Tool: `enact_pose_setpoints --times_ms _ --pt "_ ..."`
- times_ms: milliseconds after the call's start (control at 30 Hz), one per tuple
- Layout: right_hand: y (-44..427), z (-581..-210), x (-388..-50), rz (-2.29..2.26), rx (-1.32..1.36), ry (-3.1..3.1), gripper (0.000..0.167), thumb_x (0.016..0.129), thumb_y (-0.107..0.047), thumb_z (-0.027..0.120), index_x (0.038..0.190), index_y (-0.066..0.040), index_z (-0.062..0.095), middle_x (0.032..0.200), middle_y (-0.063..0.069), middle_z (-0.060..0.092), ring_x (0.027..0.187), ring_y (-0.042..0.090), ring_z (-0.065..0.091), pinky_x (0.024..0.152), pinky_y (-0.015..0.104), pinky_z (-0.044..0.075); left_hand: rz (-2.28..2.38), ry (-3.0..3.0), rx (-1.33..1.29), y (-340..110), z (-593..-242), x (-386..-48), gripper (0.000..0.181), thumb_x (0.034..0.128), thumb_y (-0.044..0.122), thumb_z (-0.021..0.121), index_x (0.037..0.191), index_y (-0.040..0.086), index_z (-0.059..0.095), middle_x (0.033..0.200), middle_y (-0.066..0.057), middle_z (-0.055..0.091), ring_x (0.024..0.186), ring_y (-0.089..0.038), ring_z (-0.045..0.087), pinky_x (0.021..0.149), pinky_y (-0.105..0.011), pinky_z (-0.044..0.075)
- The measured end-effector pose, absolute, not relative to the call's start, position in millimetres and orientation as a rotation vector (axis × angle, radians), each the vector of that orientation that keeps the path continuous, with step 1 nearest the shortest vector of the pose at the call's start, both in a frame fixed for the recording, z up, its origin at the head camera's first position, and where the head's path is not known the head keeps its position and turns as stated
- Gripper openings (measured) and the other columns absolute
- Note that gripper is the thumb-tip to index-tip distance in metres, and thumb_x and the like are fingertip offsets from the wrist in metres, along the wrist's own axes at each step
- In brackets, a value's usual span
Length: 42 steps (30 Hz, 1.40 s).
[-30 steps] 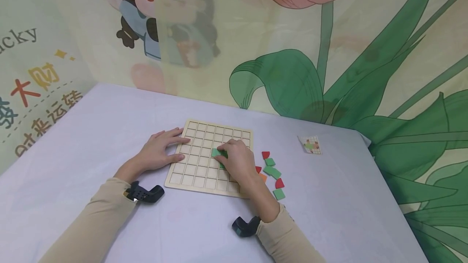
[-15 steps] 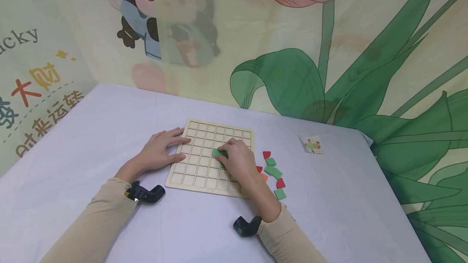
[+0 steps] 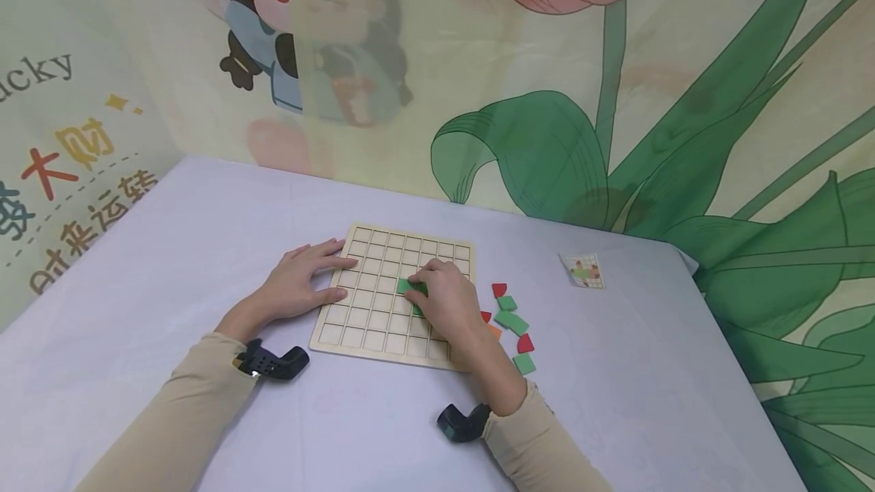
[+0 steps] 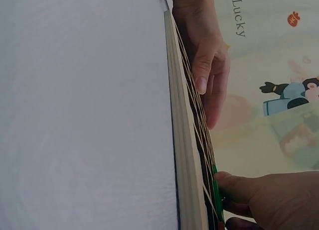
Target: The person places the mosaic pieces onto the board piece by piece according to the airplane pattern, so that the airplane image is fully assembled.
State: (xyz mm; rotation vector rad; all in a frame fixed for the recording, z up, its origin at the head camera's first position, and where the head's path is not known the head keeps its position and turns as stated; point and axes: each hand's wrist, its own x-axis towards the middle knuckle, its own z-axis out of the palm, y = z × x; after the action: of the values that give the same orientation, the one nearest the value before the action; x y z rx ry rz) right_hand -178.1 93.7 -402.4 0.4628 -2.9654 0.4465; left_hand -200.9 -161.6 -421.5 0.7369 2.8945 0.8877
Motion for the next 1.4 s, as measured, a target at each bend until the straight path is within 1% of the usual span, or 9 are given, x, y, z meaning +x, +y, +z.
enact_pose_setpoints --times_ms 267,433,733,933,1067,1167,1300,1400 --pt "94 -400 -177 0.455 0.487 -2.965 0.027 0.084 -0.033 0.072 0.106 -0.018 0.074 0.105 -0.003 0.067 0.099 0.017 0.061 0.078 0.031 0.056 0.88 2.898 0.732 -162 -423 -201 0.052 0.0848 0.035 0.067 0.13 0.012 0.058 0.151 -0.019 0.035 0.141 -0.037 0.027 0.114 -0.055 0.014" --pt "95 -398 -177 0.482 0.506 -2.958 0.02 0.084 -0.029 0.072 0.101 -0.019 0.076 0.103 -0.004 0.067 0.098 0.017 0.062 0.076 0.031 0.056 0.874 2.903 0.737 -162 -423 -202 0.052 0.0848 0.036 0.067 0.13 0.012 0.058 0.151 -0.019 0.035 0.141 -0.037 0.027 0.114 -0.056 0.014" --pt "93 -398 -176 0.495 0.561 -2.92 0.011 0.085 -0.025 0.071 0.091 -0.02 0.078 0.099 -0.007 0.067 0.096 0.015 0.061 0.079 0.029 0.055 0.877 2.894 0.731 -163 -422 -201 0.052 0.0852 0.035 0.066 0.131 0.012 0.058 0.151 -0.019 0.035 0.141 -0.036 0.027 0.114 -0.055 0.014" --pt "93 -397 -176 0.494 0.553 -2.919 0.01 0.085 -0.024 0.072 0.091 -0.02 0.078 0.099 -0.008 0.067 0.095 0.014 0.061 0.076 0.029 0.055 0.885 2.888 0.729 -162 -419 -200 0.051 0.0854 0.035 0.066 0.131 0.012 0.058 0.151 -0.019 0.035 0.141 -0.036 0.027 0.114 -0.055 0.014" --pt "94 -393 -178 0.503 0.556 -2.94 0.01 0.085 -0.025 0.071 0.092 -0.02 0.078 0.101 -0.006 0.068 0.098 0.015 0.062 0.078 0.03 0.056 0.885 2.896 0.73 -163 -418 -200 0.052 0.0848 0.035 0.067 0.13 0.011 0.058 0.15 -0.019 0.036 0.141 -0.037 0.028 0.114 -0.055 0.014" --pt "100 -389 -181 0.52 0.531 -2.977 0.012 0.086 -0.024 0.071 0.095 -0.02 0.077 0.101 -0.005 0.068 0.097 0.015 0.063 0.077 0.029 0.056 0.883 2.896 0.721 -164 -418 -199 0.052 0.0846 0.035 0.067 0.13 0.011 0.058 0.15 -0.019 0.035 0.141 -0.037 0.027 0.114 -0.055 0.014" --pt "119 -381 -189 0.554 0.421 -3.055 0.016 0.088 -0.025 0.068 0.102 -0.02 0.075 0.1 -0.003 0.068 0.091 0.015 0.064 0.073 0.03 0.055 0.889 2.888 0.714 -164 -420 -200 0.052 0.0847 0.034 0.067 0.13 0.011 0.058 0.151 -0.019 0.035 0.141 -0.037 0.027 0.114 -0.055 0.014" --pt "140 -375 -194 0.585 0.29 -3.138 0.021 0.089 -0.026 0.067 0.108 -0.019 0.072 0.103 -0.001 0.067 0.09 0.017 0.062 0.072 0.032 0.054 0.891 2.886 0.727 -164 -420 -200 0.051 0.085 0.035 0.067 0.13 0.012 0.058 0.151 -0.018 0.035 0.141 -0.036 0.028 0.114 -0.054 0.014"
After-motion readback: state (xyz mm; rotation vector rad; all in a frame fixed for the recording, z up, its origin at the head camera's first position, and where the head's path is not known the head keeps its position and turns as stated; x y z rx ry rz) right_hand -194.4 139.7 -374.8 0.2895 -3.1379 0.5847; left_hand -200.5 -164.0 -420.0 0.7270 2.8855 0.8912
